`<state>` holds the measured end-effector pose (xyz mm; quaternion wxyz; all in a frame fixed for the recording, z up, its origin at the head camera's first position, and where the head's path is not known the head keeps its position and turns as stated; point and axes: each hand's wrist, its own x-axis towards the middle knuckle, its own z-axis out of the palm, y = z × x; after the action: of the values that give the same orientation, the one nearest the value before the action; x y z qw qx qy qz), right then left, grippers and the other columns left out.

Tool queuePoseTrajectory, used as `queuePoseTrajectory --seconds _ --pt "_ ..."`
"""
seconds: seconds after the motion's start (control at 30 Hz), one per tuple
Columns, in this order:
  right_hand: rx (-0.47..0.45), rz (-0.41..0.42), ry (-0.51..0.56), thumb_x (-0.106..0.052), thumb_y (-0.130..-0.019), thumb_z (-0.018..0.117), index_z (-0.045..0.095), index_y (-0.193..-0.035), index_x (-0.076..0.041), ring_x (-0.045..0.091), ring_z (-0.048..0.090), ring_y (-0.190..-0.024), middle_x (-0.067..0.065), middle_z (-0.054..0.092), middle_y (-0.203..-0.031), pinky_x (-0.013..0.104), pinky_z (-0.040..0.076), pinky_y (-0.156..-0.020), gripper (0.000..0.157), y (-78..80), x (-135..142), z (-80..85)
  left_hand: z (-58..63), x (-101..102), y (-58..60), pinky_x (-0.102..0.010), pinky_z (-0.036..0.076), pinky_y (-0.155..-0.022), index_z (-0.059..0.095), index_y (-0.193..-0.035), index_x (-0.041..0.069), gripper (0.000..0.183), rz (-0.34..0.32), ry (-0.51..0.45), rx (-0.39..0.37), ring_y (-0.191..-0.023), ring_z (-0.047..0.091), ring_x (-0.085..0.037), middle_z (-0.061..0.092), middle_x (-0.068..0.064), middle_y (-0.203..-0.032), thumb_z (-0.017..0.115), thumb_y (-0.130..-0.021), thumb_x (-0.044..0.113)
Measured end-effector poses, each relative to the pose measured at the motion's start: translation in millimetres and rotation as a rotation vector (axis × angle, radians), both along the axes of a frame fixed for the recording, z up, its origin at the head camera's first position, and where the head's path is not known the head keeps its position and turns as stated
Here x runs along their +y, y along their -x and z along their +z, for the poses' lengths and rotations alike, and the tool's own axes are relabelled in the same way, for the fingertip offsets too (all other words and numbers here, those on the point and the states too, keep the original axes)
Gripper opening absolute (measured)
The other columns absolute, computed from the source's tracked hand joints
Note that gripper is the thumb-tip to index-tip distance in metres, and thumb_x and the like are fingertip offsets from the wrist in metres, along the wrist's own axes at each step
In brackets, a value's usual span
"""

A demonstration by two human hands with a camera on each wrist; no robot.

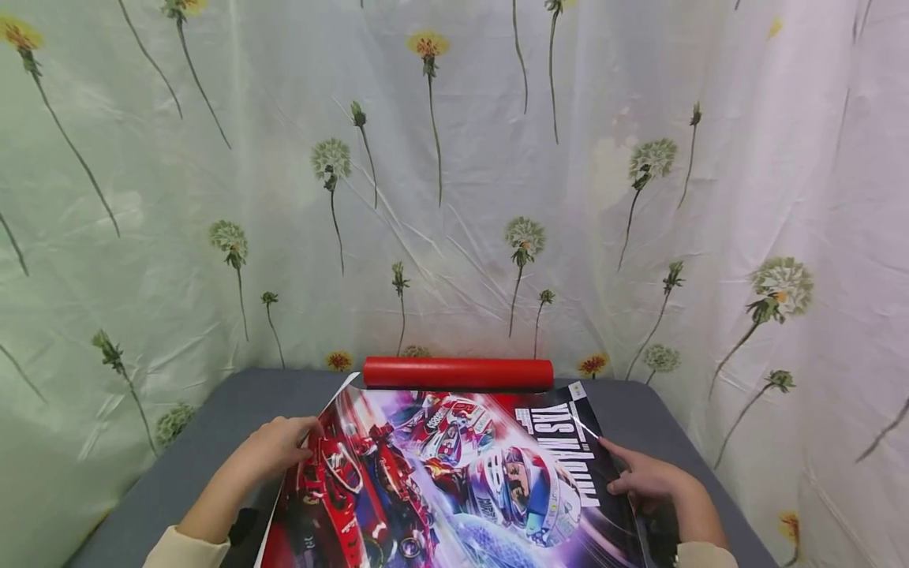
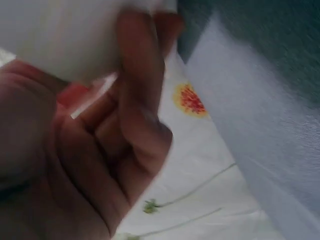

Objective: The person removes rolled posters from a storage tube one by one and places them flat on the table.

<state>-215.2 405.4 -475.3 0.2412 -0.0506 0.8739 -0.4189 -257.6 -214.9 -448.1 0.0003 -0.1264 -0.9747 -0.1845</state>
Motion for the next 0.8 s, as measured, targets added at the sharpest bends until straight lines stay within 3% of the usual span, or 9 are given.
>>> queuePoseTrajectory --seconds 0.13,0.2,0.27,0.4,0.5,0.6,0.67,0.73,0.8 --pt "0.019 0.120 0.135 -0.015 -0.102 0.062 -0.004 -0.166 -0.001 0.004 0.053 -0.051 -0.009 0.052 -0.068 0.026 0.051 -0.054 0.093 5.2 10.8 -4.8 -1.9 -19.3 6.3 -0.034 0.040 -0.057 0.071 -0.119 0.011 0.029 -0.052 -0.171 -0.148 -0.058 0.047 -0.017 0.058 -0.004 -0.077 0.079 -0.092 0.008" --pt "0.022 0.135 0.168 -0.017 -0.105 0.062 0.005 -0.168 -0.004 0.005 0.060 -0.058 -0.007 0.058 -0.076 0.027 0.054 -0.058 0.086 7.2 12.1 -6.6 -3.5 -30.3 9.7 -0.034 0.040 -0.055 0.068 -0.125 0.008 0.034 -0.103 -0.241 -0.217 -0.056 0.045 -0.016 0.058 -0.003 -0.078 0.079 -0.093 0.010" --pt "0.031 0.119 0.173 -0.020 -0.105 0.063 0.019 -0.166 -0.005 0.005 0.057 -0.058 -0.006 0.056 -0.075 0.025 0.052 -0.058 0.077 6.9 11.9 -8.3 -6.2 -41.2 12.9 -0.033 0.040 -0.055 0.065 -0.131 0.007 0.039 -0.152 -0.299 -0.284 -0.055 0.043 -0.015 0.056 -0.002 -0.076 0.078 -0.095 0.013" --pt "0.088 0.099 0.196 -0.021 -0.106 0.061 0.045 -0.157 -0.041 0.002 0.052 -0.057 -0.010 0.052 -0.071 0.021 0.048 -0.057 0.058 4.4 15.7 -4.4 -8.0 -56.8 21.0 -0.033 0.042 -0.055 0.058 -0.139 0.006 0.045 -0.210 -0.435 -0.348 -0.054 0.042 -0.012 0.053 0.002 -0.070 0.074 -0.100 0.018" --pt "0.137 0.094 0.289 -0.015 -0.109 0.055 0.046 -0.146 -0.061 0.003 0.065 -0.065 -0.011 0.066 -0.075 0.024 0.056 -0.064 0.060 2.7 21.5 -2.1 -6.7 -63.2 25.0 -0.034 0.049 -0.058 0.056 -0.143 0.007 0.048 -0.210 -0.525 -0.354 -0.059 0.050 -0.012 0.057 0.002 -0.071 0.073 -0.101 0.023" --pt "0.158 0.130 0.446 -0.006 -0.111 0.046 0.045 -0.149 -0.059 0.012 0.079 -0.088 -0.003 0.081 -0.100 0.030 0.062 -0.079 0.065 0.4 28.0 -3.5 -6.9 -71.6 26.6 -0.036 0.056 -0.069 0.051 -0.148 0.006 0.054 -0.218 -0.585 -0.365 -0.072 0.065 -0.015 0.069 -0.002 -0.082 0.071 -0.102 0.028" --pt "0.217 0.169 0.510 -0.001 -0.110 0.043 0.045 -0.154 -0.051 0.008 0.078 -0.092 -0.005 0.081 -0.108 0.026 0.061 -0.080 0.066 -0.9 31.2 -4.8 -6.4 -76.7 26.1 -0.036 0.057 -0.077 0.048 -0.151 0.006 0.057 -0.215 -0.606 -0.356 -0.077 0.070 -0.017 0.071 -0.004 -0.084 0.070 -0.103 0.029" --pt "0.248 0.224 0.618 0.005 -0.109 0.039 0.044 -0.159 -0.041 0.009 0.076 -0.108 -0.004 0.077 -0.128 0.025 0.061 -0.087 0.068 -1.8 32.9 -5.0 -5.2 -80.6 25.0 -0.036 0.057 -0.084 0.044 -0.154 0.005 0.061 -0.212 -0.642 -0.348 -0.083 0.074 -0.019 0.075 -0.006 -0.087 0.069 -0.104 0.030" --pt "0.267 0.250 0.698 0.007 -0.110 0.036 0.042 -0.162 -0.035 0.009 0.075 -0.115 -0.004 0.074 -0.136 0.025 0.060 -0.091 0.067 -1.7 33.6 -4.1 -2.3 -81.4 23.4 -0.034 0.055 -0.090 0.042 -0.156 0.003 0.064 -0.201 -0.672 -0.320 -0.088 0.076 -0.019 0.075 -0.005 -0.084 0.069 -0.104 0.029"
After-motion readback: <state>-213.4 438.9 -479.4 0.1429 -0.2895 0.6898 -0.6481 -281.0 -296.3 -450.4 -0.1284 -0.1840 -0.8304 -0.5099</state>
